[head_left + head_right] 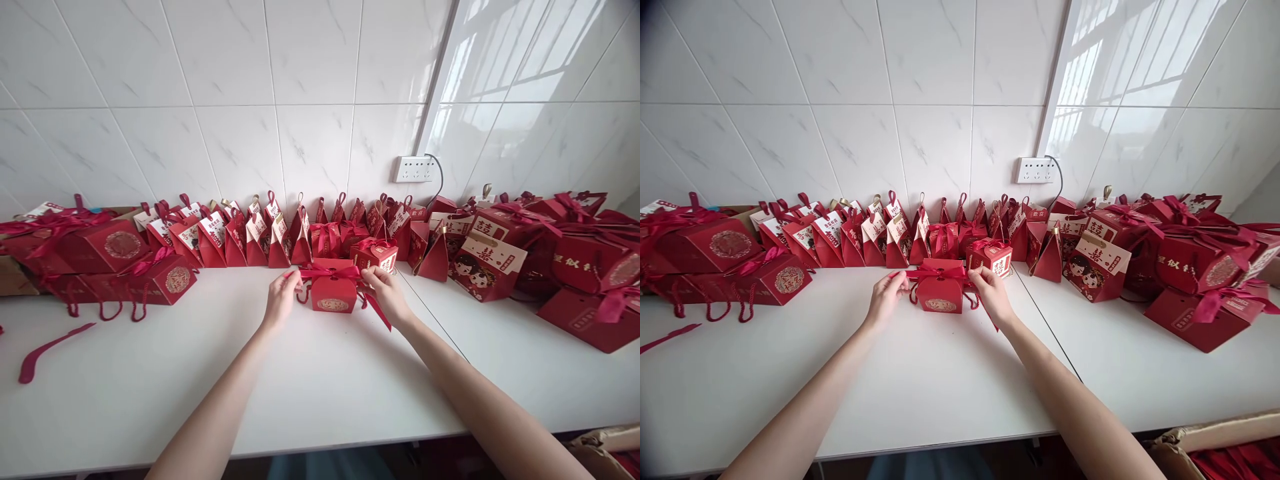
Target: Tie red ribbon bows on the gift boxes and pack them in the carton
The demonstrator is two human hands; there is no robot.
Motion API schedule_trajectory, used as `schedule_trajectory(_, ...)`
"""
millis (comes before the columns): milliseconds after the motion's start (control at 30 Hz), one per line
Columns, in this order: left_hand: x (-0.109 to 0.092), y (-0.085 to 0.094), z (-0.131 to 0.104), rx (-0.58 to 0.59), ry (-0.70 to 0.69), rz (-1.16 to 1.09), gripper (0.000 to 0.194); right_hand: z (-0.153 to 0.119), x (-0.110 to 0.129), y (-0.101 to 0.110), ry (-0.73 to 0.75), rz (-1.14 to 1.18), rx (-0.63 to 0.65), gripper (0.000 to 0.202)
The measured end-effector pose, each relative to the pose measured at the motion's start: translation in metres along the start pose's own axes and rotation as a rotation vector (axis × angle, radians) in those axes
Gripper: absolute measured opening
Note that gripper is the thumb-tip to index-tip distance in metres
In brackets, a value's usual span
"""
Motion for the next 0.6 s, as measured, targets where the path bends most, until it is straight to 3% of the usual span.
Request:
schedule_trajectory(300, -0.005, 0.055, 0.011, -0.487, 0.055, -0.302, 0.024, 0.011, 0.018, 0.041, 0.085, 0.479, -0.362, 0.005)
schedule_trajectory(500, -0.001, 0.079, 0.014, -0.644, 0.145, -0.380, 0.020, 0.012, 0.029, 0.055, 0.093, 0.642, -0.492, 0.012)
schedule_trajectory(600, 0.004, 0.087, 0.015, -0.703, 0.166, -0.361, 0.019, 0.012, 0.035, 0.058, 0.112, 0.681, -0.492, 0.011)
Point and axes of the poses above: each hand's wrist, its own z-axis towards the middle knuckle, its own y-axis out of the back of the hand, x = y × z, the point moved 6 cm from there along z, towards the middle knuckle, and after that the axes turned 9 degrees about z, right-handed, at the moved point
